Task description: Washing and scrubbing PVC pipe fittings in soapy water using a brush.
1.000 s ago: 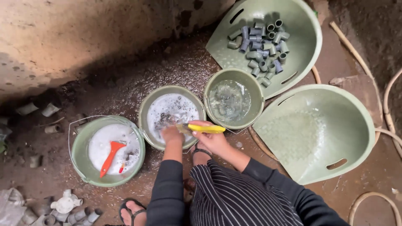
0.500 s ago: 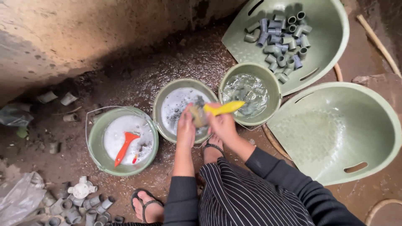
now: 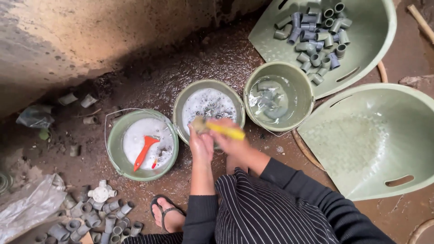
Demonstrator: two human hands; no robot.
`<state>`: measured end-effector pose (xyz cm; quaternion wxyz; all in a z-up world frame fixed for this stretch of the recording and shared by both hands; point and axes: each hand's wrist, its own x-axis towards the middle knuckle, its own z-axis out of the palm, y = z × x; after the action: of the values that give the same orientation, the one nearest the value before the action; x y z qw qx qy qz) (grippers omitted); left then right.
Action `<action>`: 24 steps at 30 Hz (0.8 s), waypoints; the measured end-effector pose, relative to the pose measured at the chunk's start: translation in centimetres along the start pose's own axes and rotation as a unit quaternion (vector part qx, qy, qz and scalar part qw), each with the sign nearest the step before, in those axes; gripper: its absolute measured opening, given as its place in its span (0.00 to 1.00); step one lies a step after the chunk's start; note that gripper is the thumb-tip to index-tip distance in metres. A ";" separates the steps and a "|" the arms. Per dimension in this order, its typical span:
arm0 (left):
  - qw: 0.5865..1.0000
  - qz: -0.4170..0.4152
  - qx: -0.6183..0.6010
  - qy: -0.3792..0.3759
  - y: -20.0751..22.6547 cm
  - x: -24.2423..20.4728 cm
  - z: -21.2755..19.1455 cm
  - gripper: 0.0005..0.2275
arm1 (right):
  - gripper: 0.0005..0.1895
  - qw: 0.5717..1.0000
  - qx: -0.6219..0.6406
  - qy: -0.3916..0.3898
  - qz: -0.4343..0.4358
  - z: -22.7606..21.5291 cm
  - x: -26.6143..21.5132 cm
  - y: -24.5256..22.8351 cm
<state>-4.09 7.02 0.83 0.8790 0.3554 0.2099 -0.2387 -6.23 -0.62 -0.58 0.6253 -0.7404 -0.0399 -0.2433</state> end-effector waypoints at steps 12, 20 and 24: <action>0.998 -0.031 0.046 0.009 0.4 -1.0 3.9 0.27 | 0.11 0.984 -0.169 0.053 0.036 -3.8 -0.3 0.9; 0.987 -0.032 0.152 0.034 1.6 -3.0 7.2 0.30 | 0.11 0.987 -0.140 0.073 -0.018 -3.4 -2.0 4.4; 0.928 0.040 0.360 0.089 0.2 -2.4 5.7 0.25 | 0.11 0.969 -0.105 0.197 0.105 -8.7 1.5 2.0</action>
<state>-4.78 3.67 5.93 0.6782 0.6761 0.1726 -0.2306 -6.87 -9.69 -0.87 0.5620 -0.7394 0.1873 -0.3200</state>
